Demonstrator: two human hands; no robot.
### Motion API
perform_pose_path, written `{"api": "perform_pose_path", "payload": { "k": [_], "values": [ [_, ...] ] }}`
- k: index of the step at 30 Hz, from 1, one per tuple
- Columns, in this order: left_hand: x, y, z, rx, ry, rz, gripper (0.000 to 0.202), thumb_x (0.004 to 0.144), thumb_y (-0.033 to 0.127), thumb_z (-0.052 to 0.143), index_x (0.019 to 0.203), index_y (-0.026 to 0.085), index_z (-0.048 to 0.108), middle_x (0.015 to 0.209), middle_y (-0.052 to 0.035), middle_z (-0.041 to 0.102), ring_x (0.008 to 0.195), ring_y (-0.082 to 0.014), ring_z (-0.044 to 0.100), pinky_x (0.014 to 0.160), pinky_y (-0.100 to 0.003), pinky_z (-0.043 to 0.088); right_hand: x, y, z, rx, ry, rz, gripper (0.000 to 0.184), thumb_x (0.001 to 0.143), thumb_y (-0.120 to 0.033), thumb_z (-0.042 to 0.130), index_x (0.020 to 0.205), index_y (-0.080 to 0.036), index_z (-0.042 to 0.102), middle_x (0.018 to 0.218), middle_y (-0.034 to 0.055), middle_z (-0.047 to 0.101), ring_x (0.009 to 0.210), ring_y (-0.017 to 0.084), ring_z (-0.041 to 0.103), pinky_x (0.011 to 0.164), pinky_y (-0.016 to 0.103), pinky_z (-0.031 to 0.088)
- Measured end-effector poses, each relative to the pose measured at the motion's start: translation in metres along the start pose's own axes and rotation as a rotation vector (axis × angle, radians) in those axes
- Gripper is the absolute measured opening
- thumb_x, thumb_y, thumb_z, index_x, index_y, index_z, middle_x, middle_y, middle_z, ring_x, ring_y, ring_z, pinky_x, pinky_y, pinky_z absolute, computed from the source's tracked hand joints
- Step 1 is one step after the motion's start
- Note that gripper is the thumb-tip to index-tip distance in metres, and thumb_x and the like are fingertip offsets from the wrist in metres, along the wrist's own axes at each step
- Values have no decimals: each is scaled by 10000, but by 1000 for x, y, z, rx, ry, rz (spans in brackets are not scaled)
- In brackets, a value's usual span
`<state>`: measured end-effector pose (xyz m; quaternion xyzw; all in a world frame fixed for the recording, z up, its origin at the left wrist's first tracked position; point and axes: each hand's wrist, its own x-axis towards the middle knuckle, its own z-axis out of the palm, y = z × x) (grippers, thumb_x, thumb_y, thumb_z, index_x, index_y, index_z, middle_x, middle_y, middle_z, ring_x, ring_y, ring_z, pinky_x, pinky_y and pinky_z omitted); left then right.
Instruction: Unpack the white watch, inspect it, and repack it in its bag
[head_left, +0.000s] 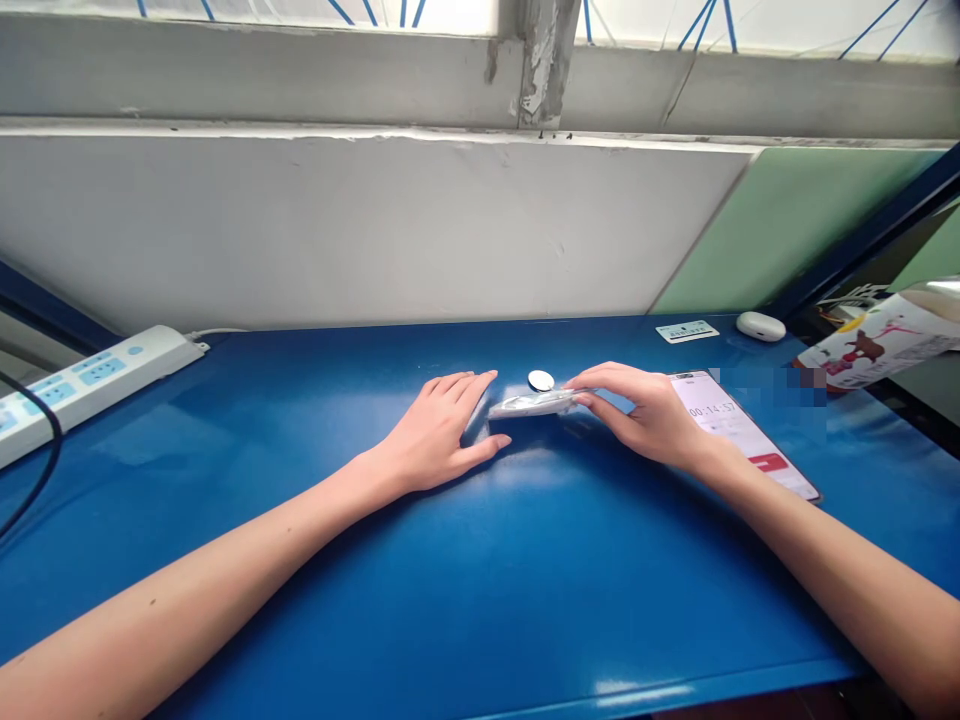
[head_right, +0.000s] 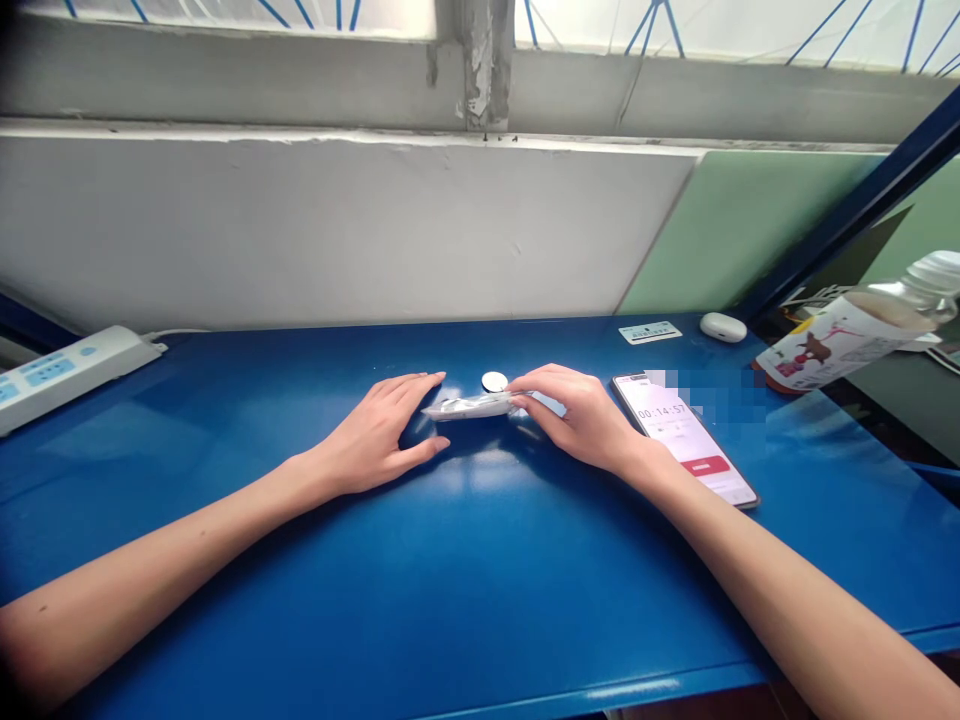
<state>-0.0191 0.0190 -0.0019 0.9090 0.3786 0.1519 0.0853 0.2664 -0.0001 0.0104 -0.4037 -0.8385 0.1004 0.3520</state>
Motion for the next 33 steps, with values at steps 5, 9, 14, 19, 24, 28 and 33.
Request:
{"api": "perform_pose_path", "payload": {
  "k": [5,9,14,19,24,28,33],
  "values": [
    [-2,-1,2,-69,39,-6,839,901,463,600,1558,154,180,1472,-185,478,1375,-335,425,1117,-499,363,-1,1,2,38,106,147,171,938,-341,578,975,-228,701,917,45,768,816,227,727,756,362,583],
    [-4,0,2,-134,44,0,941,870,435,655,1578,190,86,1512,-174,422,1388,-313,414,1116,-465,390,1,-1,7,84,43,237,209,946,-358,553,1023,-220,689,922,51,774,816,229,731,717,357,585],
    [-4,1,-1,-163,47,12,855,845,416,684,1539,218,226,1499,-151,440,1370,-318,434,1116,-482,398,-2,-3,15,141,-47,255,237,967,-360,513,1096,-219,653,953,60,769,825,228,723,718,367,588],
    [-2,0,0,-182,66,27,717,799,466,724,1403,201,445,1399,-147,542,1297,-335,504,1083,-494,434,-3,1,13,-45,-158,125,334,994,-343,450,1272,-211,579,1207,123,697,1114,281,656,949,469,545],
    [-1,-2,2,-127,35,12,729,809,567,683,1373,149,484,1416,-190,521,1336,-362,456,1105,-530,403,-2,5,4,-190,-327,2,585,954,-480,514,1439,-156,469,1474,185,504,1375,335,450,1106,531,426],
    [-2,-2,2,-86,3,-20,751,838,606,628,1381,106,491,1449,-211,485,1380,-377,397,1130,-540,369,-4,5,4,-211,-422,37,715,921,-564,537,1485,-139,427,1563,196,383,1453,361,334,1139,565,373],
    [-2,-1,1,-89,-10,-28,754,857,624,594,1424,144,465,1478,-192,464,1396,-381,378,1133,-554,354,-6,7,5,-182,-436,89,735,903,-575,561,1501,-172,418,1581,174,354,1468,369,298,1142,579,361]
  ]
}}
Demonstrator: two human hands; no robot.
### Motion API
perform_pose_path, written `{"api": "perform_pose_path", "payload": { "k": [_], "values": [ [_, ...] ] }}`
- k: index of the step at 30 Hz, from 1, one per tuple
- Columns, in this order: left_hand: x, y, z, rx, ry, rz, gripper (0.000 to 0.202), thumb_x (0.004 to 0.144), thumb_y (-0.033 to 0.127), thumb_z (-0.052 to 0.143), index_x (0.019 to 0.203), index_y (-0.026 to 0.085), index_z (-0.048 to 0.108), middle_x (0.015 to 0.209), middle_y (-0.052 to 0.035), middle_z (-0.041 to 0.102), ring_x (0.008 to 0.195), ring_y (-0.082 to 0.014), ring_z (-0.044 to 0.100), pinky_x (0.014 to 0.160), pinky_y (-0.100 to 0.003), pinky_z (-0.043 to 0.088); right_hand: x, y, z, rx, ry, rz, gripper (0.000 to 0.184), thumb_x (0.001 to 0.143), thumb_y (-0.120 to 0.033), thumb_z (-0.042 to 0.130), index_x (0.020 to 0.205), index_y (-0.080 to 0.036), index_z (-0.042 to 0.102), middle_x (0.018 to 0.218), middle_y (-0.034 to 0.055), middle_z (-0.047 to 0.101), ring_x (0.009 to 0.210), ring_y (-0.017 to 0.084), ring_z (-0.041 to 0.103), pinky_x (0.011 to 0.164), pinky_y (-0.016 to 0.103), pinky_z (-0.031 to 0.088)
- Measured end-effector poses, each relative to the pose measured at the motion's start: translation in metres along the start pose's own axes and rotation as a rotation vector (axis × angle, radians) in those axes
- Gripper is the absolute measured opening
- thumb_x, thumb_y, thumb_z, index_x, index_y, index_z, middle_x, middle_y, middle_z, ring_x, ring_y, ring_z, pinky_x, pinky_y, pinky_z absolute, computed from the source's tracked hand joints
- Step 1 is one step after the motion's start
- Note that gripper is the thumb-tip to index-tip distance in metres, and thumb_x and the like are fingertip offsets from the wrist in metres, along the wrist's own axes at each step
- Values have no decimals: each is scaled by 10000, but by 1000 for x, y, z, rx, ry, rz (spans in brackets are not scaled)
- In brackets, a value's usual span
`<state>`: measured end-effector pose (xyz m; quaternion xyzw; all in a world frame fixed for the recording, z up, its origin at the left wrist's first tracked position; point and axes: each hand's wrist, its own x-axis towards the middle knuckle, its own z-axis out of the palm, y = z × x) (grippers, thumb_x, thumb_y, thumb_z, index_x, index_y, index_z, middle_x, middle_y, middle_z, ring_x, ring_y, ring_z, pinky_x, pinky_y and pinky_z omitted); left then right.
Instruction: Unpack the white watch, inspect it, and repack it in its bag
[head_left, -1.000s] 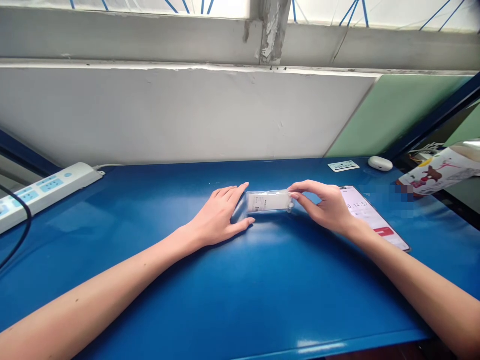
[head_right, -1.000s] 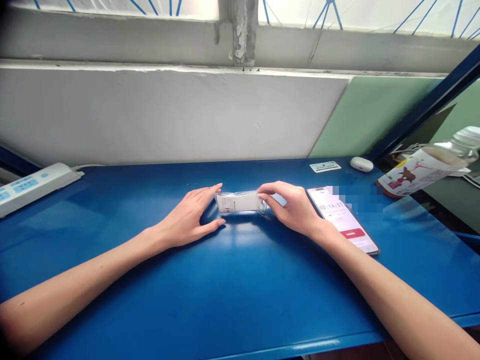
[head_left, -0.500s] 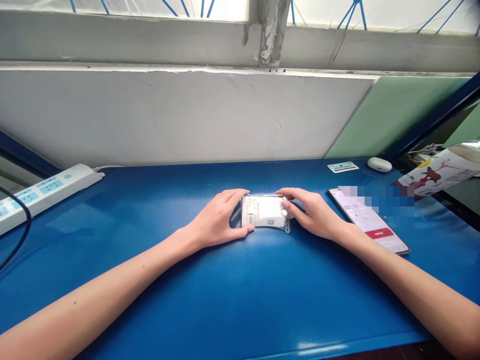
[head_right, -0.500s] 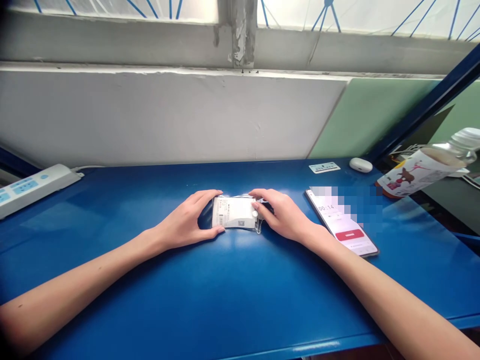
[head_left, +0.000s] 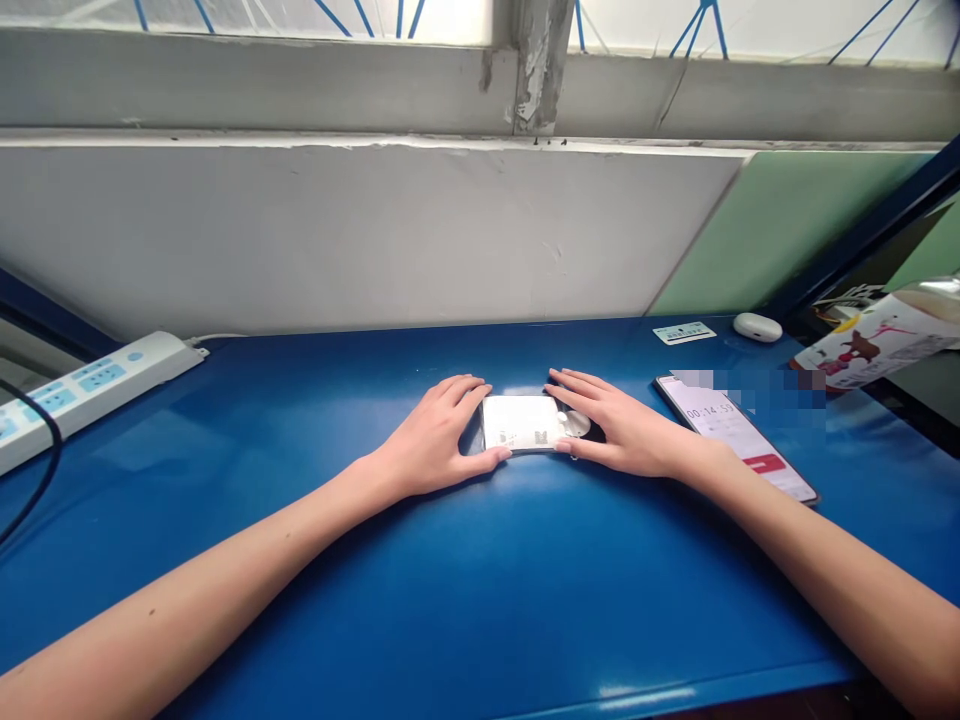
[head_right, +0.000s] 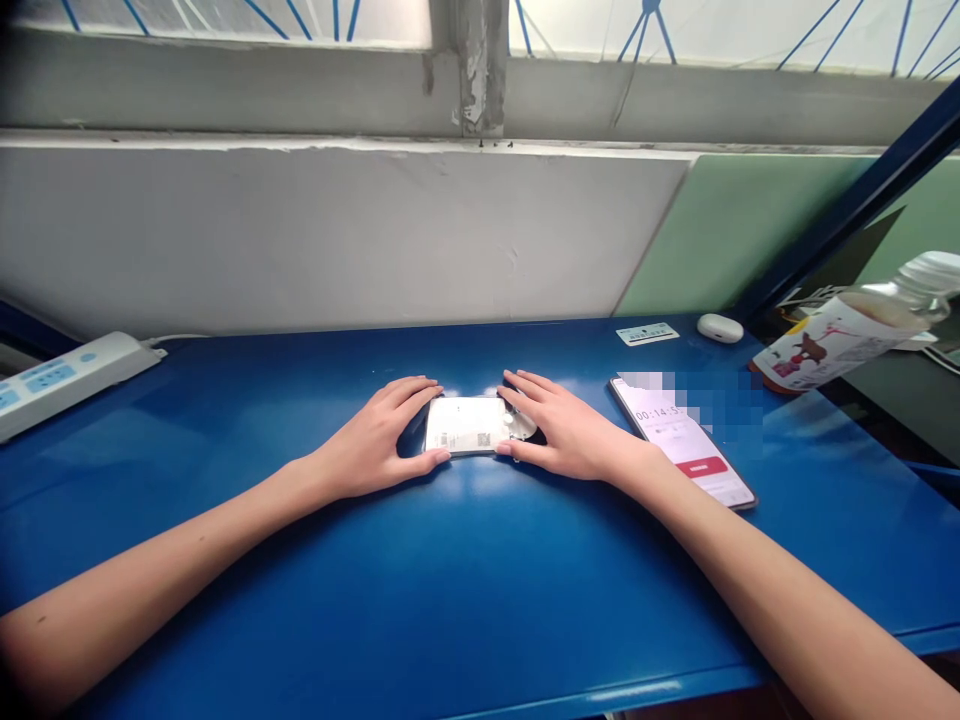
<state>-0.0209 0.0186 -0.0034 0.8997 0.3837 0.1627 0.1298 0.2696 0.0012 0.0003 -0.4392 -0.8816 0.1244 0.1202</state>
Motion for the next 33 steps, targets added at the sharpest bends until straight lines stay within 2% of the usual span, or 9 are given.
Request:
{"api": "perform_pose_path", "payload": {
  "k": [6,11,14,20,28,33],
  "values": [
    [0,1,0,23,-8,5,740,855,633,587,1386,124,498,1461,-204,472,1392,-372,383,1130,-544,362,0,-1,0,-18,1,-26,725,913,-563,554,1497,-155,422,1553,190,395,1454,367,330,1133,581,374],
    [0,0,0,32,-11,7,758,850,634,593,1373,92,505,1457,-216,472,1393,-369,380,1137,-530,357,1,-4,-1,-59,-17,-19,753,928,-565,516,1489,-75,410,1544,232,391,1444,367,349,1143,555,375],
    [0,0,1,33,-7,5,763,848,642,591,1370,92,508,1457,-215,475,1394,-371,379,1139,-528,355,0,-4,-1,-62,-8,-14,774,917,-580,523,1488,-70,407,1538,246,391,1433,381,366,1130,571,387],
    [1,1,0,30,-9,21,764,858,625,589,1405,104,480,1463,-208,468,1394,-377,379,1145,-524,345,0,-5,0,-96,-28,-15,782,943,-588,463,1491,-36,383,1552,254,361,1450,369,337,1146,556,369],
    [2,2,0,61,-27,25,757,851,618,602,1392,95,513,1458,-227,462,1384,-382,380,1124,-541,356,1,-16,11,-110,-4,105,830,959,-634,361,1483,9,373,1566,252,343,1464,358,311,1182,517,322],
    [1,1,0,78,-26,25,758,849,625,603,1385,97,514,1463,-221,460,1386,-378,379,1126,-532,356,3,-17,15,-95,33,130,776,972,-593,372,1476,-3,391,1556,240,373,1449,350,345,1177,511,337]
  ]
}}
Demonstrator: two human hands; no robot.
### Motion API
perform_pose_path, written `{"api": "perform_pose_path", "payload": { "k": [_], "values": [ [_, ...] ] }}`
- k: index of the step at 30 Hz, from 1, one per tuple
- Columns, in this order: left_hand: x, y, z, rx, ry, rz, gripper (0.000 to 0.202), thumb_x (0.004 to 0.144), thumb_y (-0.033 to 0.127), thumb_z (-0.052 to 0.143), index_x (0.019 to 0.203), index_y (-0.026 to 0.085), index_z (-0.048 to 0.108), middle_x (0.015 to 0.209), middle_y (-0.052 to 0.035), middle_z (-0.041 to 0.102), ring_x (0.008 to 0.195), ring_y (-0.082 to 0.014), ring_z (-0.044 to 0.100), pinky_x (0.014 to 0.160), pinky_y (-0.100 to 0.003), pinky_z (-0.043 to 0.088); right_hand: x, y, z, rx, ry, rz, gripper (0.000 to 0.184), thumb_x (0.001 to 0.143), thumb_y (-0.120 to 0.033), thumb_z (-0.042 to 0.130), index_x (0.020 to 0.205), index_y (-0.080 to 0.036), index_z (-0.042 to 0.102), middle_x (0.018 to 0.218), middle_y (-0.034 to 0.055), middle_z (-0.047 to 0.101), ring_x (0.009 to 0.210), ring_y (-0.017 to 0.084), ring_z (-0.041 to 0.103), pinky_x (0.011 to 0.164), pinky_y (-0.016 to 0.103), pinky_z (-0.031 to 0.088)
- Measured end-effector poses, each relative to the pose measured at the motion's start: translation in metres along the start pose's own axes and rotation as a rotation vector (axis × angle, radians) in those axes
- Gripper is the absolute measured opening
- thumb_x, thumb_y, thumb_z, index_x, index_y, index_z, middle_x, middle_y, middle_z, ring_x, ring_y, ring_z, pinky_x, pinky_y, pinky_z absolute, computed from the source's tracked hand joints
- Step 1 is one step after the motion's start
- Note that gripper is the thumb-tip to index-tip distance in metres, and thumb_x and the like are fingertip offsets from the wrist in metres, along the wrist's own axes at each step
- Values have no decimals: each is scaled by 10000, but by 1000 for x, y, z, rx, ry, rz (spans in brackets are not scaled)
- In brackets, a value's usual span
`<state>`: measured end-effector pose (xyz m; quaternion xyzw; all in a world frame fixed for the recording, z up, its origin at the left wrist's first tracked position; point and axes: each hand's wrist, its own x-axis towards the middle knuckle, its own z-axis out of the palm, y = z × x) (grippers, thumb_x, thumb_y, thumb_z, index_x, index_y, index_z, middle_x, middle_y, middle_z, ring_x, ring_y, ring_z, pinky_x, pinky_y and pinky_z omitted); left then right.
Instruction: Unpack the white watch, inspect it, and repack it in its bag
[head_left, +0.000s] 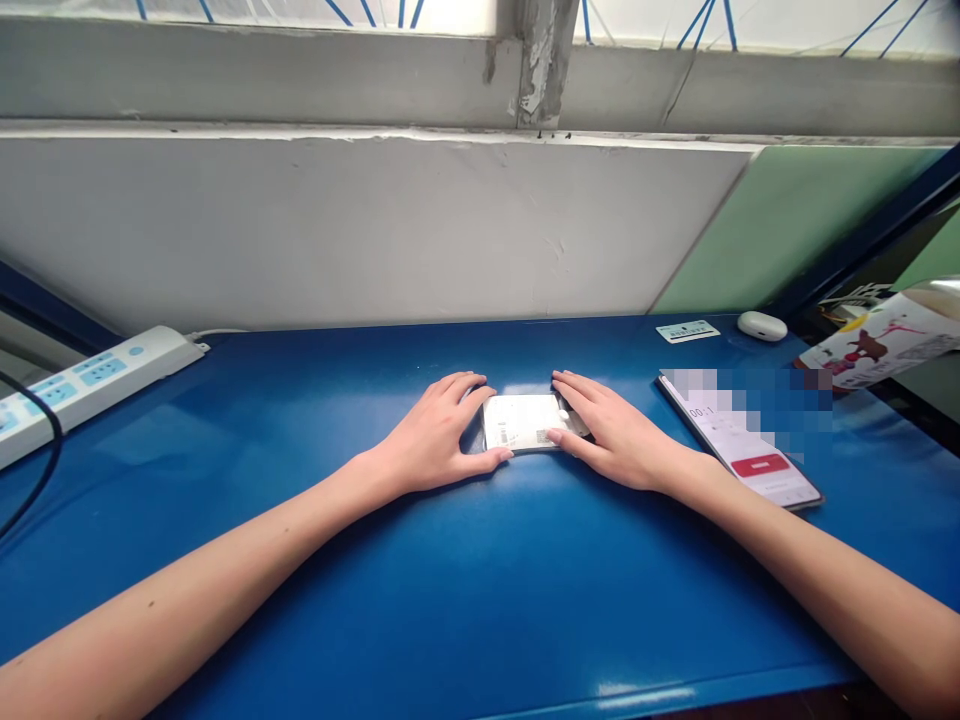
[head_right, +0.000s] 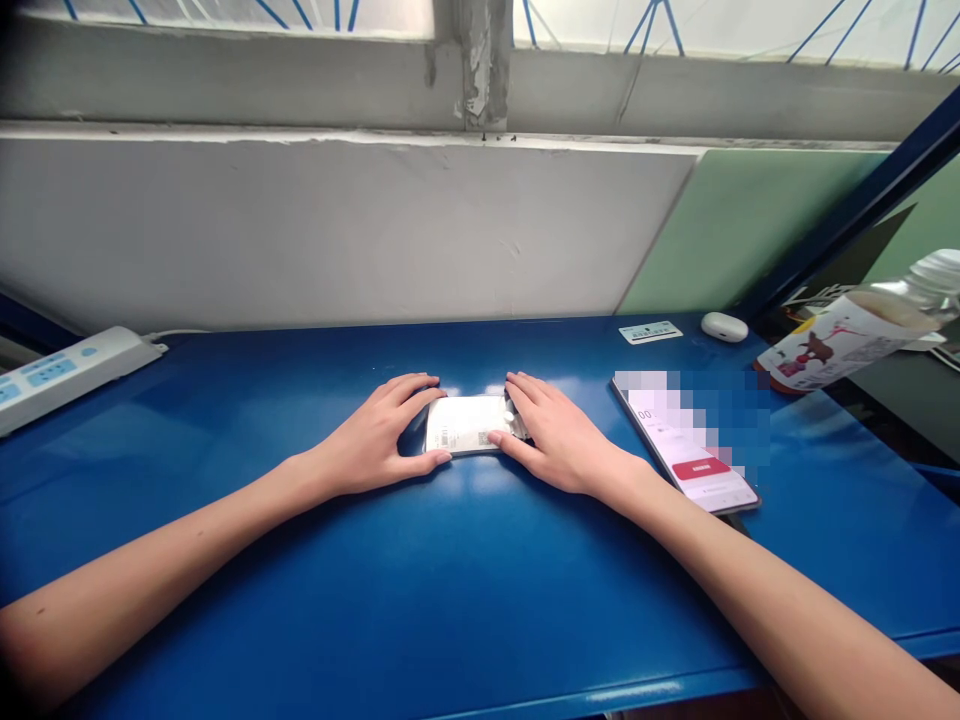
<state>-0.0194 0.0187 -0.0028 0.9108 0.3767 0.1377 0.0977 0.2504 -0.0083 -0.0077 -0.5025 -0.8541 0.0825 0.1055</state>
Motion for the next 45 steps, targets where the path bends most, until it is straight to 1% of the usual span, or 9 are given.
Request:
{"api": "perform_pose_path", "payload": {
  "k": [6,11,14,22,25,28,32,35,45],
  "values": [
    [0,-1,1,3,18,12,731,874,605,586,1379,82,510,1443,-229,477,1368,-376,398,1116,-529,369,0,3,3,14,70,-25,704,997,-494,386,1516,-23,315,1521,229,436,1412,344,405,1145,523,381],
    [1,-2,1,-3,29,31,700,879,588,589,1373,97,521,1430,-231,485,1359,-383,409,1106,-534,378,2,3,2,40,139,-125,483,1022,-354,360,1409,-96,490,1455,177,536,1372,300,466,1126,502,411],
    [1,-2,2,0,27,33,700,880,587,587,1375,96,523,1428,-232,484,1359,-383,408,1106,-531,379,2,2,2,48,152,-154,428,1024,-294,349,1363,-111,535,1409,166,584,1320,291,527,1093,493,449],
    [0,-1,0,3,11,10,692,877,572,596,1394,118,514,1445,-215,473,1369,-370,398,1113,-524,371,4,0,0,147,189,-109,380,987,-354,483,1282,-134,580,1309,146,657,1225,294,599,1031,481,500],
    [0,-1,0,3,12,17,686,876,564,596,1390,117,515,1439,-216,477,1363,-374,405,1111,-526,374,4,-1,0,181,196,-99,349,1003,-329,447,1271,-158,590,1317,134,657,1248,283,588,1042,477,492],
    [1,-1,0,10,16,31,663,886,540,584,1383,108,515,1438,-223,473,1360,-385,402,1106,-537,374,4,-2,0,184,185,-98,348,1015,-290,408,1307,-178,560,1331,128,652,1255,271,592,1119,526,408],
    [1,-1,1,10,8,36,629,904,519,563,1385,117,506,1441,-223,465,1363,-384,397,1107,-538,370,4,-3,0,230,148,-70,412,1023,-264,380,1423,-187,440,1333,128,655,1263,245,595,1187,572,280],
    [0,-2,1,7,1,31,616,909,522,553,1387,136,502,1444,-214,461,1367,-377,392,1104,-538,371,5,-3,0,254,134,-68,431,1022,-246,364,1445,-186,421,1340,123,652,1283,238,580,1192,565,278],
    [1,-3,1,-22,12,31,614,894,532,573,1377,158,509,1449,-205,459,1370,-388,390,1103,-553,370,6,-5,4,321,197,-86,396,1004,-196,366,1361,-211,535,1301,93,680,1266,253,596,1151,561,373]
  ]
}}
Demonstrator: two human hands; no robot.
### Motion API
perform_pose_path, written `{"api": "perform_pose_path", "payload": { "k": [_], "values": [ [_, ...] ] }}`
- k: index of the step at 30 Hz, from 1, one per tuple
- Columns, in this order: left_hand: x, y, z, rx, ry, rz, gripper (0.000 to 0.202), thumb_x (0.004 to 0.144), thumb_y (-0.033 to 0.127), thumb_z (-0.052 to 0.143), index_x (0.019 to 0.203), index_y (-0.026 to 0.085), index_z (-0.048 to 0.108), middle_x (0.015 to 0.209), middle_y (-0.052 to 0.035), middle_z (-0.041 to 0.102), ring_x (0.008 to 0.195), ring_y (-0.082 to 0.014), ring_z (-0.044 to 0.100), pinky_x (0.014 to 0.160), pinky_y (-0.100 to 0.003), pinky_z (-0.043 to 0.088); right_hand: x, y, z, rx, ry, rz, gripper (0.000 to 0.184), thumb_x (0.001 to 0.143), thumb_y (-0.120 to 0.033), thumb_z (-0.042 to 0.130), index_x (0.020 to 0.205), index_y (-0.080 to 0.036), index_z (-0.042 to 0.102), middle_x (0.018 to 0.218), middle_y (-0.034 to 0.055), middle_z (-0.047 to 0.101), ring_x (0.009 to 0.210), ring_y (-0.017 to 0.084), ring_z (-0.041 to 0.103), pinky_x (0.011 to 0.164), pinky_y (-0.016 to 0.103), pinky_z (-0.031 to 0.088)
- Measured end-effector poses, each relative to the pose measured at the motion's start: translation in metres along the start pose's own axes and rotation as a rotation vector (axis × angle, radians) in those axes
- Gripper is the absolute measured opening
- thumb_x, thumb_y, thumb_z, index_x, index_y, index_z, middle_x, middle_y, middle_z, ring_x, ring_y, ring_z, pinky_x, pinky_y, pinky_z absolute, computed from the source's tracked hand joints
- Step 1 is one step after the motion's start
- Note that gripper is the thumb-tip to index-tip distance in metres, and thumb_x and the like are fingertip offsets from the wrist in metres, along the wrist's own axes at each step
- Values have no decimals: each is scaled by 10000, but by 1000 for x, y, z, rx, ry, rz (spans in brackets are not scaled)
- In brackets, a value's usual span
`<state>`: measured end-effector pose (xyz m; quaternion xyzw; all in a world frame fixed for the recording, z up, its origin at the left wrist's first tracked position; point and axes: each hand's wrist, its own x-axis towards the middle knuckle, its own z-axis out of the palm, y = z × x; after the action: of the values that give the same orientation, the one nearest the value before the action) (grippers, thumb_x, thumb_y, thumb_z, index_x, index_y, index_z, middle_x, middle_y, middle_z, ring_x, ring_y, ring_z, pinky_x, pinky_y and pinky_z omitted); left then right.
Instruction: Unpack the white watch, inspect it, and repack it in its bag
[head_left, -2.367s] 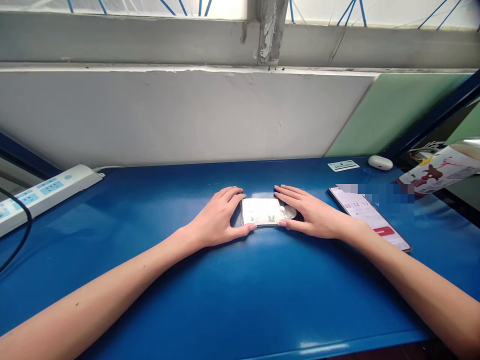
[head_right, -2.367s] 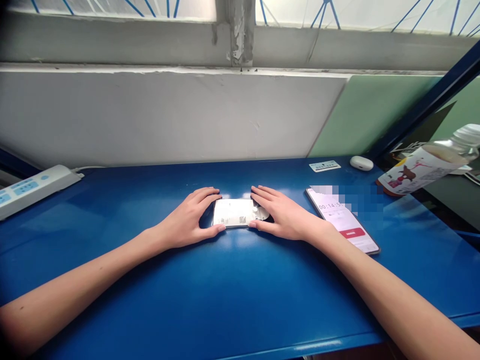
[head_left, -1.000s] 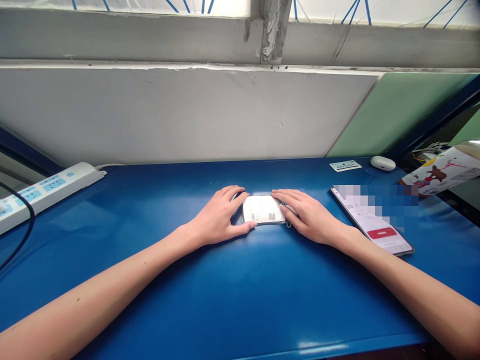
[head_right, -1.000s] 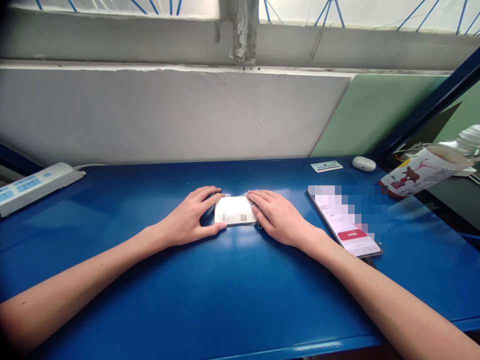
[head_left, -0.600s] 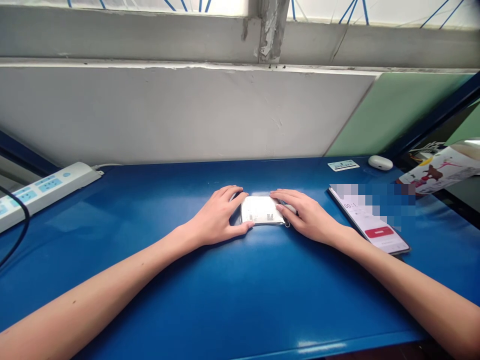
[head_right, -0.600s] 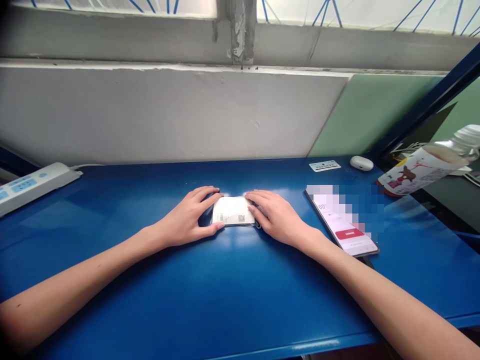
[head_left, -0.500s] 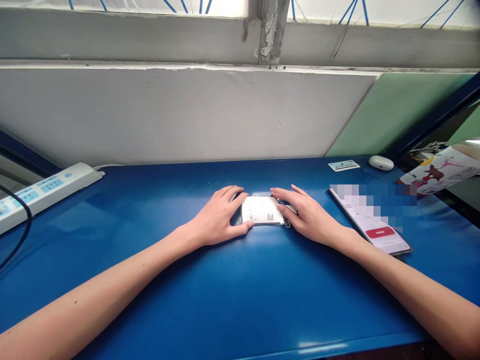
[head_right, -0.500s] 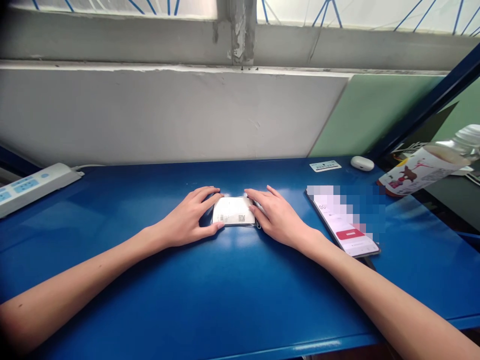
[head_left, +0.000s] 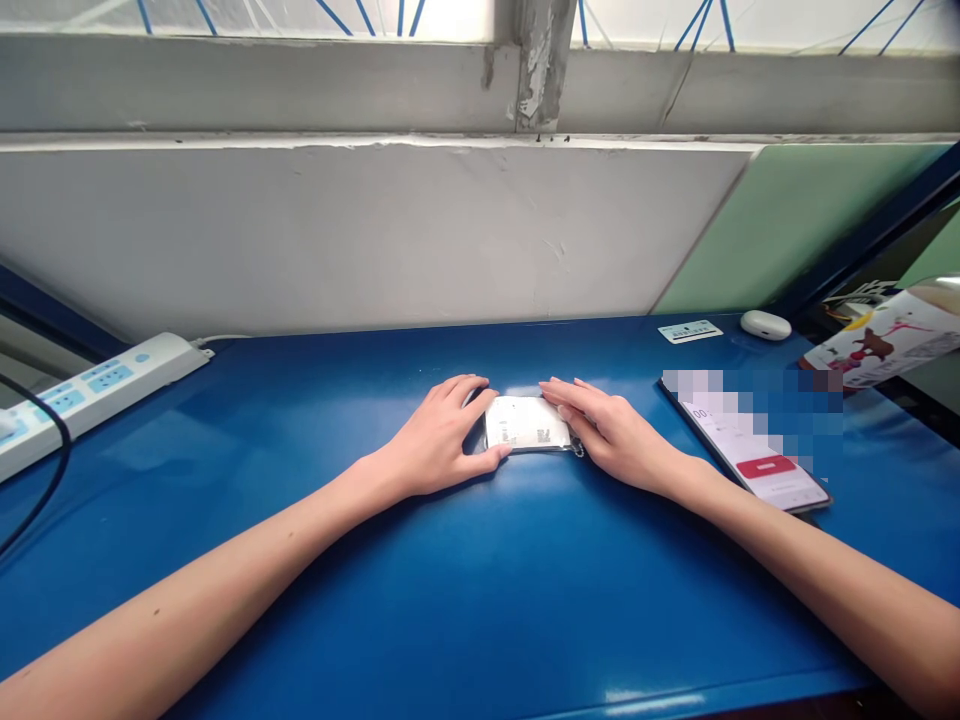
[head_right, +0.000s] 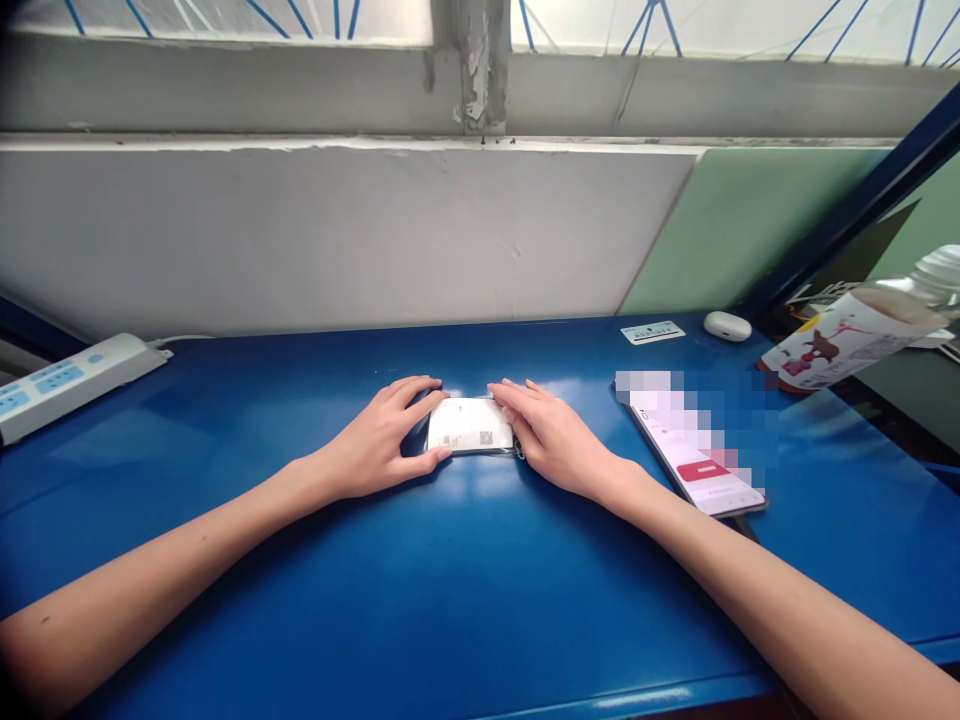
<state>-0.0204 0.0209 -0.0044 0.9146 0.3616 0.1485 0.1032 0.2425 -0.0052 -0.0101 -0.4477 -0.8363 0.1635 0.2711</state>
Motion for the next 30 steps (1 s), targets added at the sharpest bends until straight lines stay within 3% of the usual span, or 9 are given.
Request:
{"api": "perform_pose_path", "payload": {
  "k": [5,13,18,21,25,27,30],
  "values": [
    [0,1,0,-20,4,-3,603,888,520,585,1368,162,517,1441,-201,471,1366,-394,393,1100,-566,369,-1,1,1,4,25,-7,392,993,-183,390,1339,-222,569,1326,92,665,1321,281,539,1133,572,392],
    [0,1,-1,6,-24,-16,627,902,541,555,1379,137,506,1468,-211,443,1384,-393,366,1109,-558,361,0,-1,-8,14,-83,-1,418,999,-150,377,1341,-248,597,1354,49,648,1389,267,434,1061,428,502],
    [-1,2,-1,25,-16,-5,594,905,527,544,1360,146,514,1461,-197,457,1384,-384,377,1108,-551,369,-1,5,-8,33,-67,18,437,986,-116,382,1332,-258,608,1332,45,664,1376,264,461,1055,445,506],
    [-1,2,-1,19,12,7,584,892,511,563,1325,121,526,1438,-216,480,1365,-385,404,1108,-550,373,-2,10,-7,-34,-34,-44,416,968,-105,399,1283,-236,637,1335,64,660,1367,258,492,1069,466,495],
    [1,3,0,17,44,9,561,862,470,586,1286,108,523,1394,-217,522,1336,-367,447,1108,-523,386,-3,14,-10,-228,89,-133,285,925,-132,495,1089,-200,718,1403,127,585,1389,323,448,1079,564,460],
    [1,3,0,14,49,10,548,848,457,595,1275,122,520,1385,-207,530,1326,-362,456,1099,-521,395,-3,12,-13,-277,102,-157,237,914,-140,524,984,-207,740,1329,130,628,1363,346,464,1048,577,480],
    [1,3,-1,10,43,11,526,833,442,605,1249,131,527,1378,-201,534,1318,-362,463,1085,-518,407,-4,8,-16,-271,15,-161,229,940,-168,519,959,-222,741,1043,105,726,1219,327,579,950,517,552]
  ]
}}
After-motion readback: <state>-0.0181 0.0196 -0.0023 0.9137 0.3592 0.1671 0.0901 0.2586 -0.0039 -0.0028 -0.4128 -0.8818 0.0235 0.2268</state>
